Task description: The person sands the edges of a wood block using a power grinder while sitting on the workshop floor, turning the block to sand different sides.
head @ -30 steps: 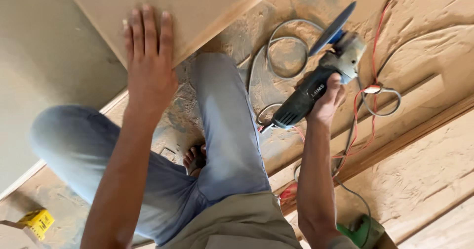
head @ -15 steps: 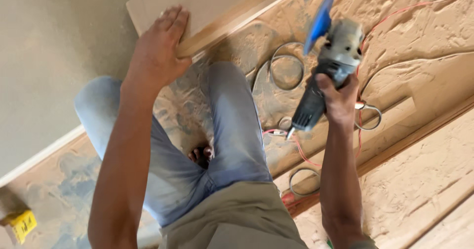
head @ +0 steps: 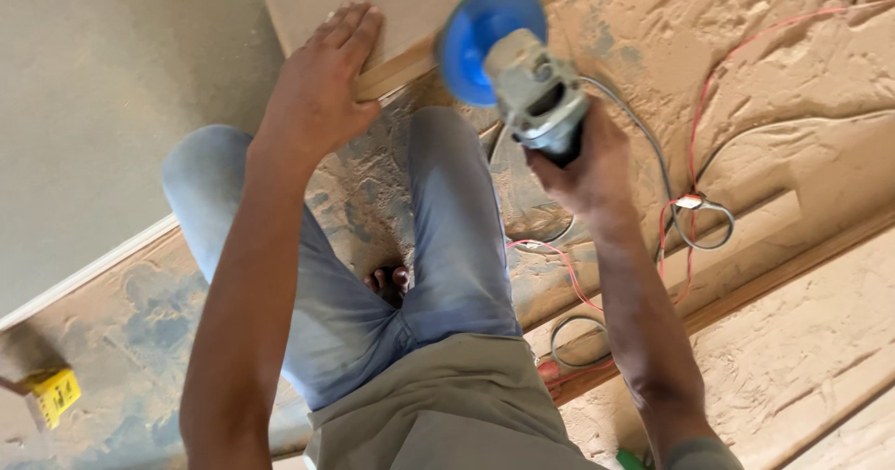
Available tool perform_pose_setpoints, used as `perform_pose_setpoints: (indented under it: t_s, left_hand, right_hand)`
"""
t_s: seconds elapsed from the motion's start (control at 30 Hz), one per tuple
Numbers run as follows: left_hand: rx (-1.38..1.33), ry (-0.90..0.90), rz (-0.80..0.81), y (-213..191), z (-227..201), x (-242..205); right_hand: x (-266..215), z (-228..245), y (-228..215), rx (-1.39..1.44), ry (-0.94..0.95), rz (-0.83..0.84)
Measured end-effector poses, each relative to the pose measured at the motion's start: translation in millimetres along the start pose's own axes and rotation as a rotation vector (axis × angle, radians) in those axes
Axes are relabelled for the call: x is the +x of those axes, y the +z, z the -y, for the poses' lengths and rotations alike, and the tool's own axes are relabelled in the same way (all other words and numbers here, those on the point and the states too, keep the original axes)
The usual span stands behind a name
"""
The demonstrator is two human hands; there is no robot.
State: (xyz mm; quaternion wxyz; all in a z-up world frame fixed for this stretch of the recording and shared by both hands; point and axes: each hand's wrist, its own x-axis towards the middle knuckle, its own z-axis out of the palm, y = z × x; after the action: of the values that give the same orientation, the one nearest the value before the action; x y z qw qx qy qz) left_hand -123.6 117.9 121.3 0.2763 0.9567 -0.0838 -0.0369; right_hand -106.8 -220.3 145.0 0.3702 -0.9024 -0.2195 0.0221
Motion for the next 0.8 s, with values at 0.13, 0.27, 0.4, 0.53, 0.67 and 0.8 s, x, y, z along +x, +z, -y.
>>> perform_pose_setpoints:
  t_s: [0.13,0.27,0.4,0.53,0.67,0.8]
  left_hand:
    - [0.005,-0.002,0.0,0,-3,1]
    - [0.011,-0.007,0.007,-1,-1,-1]
    - [0.022,0.011,0.005,-4,-3,1]
    - [-0.009,0.003,0.015,-7,-2,2]
    - [0.024,-0.02,0.016,-6,-4,1]
    - [0.038,-0.034,0.023,0,-7,-1]
  right_hand:
    - [2,-7,0,-0.008,-0.017,0.033]
    - [-1,-39,-13,0.123,0.071,-0.007]
    - [18,-104,-44,-0.187,0.083,-0.145]
    - [18,-141,-65,0.044,0.039,-0.225]
    - [11,-124,-61,0.084,0.076,-0.218]
    - [5,-71,-41,-0.159,0.146,-0.066]
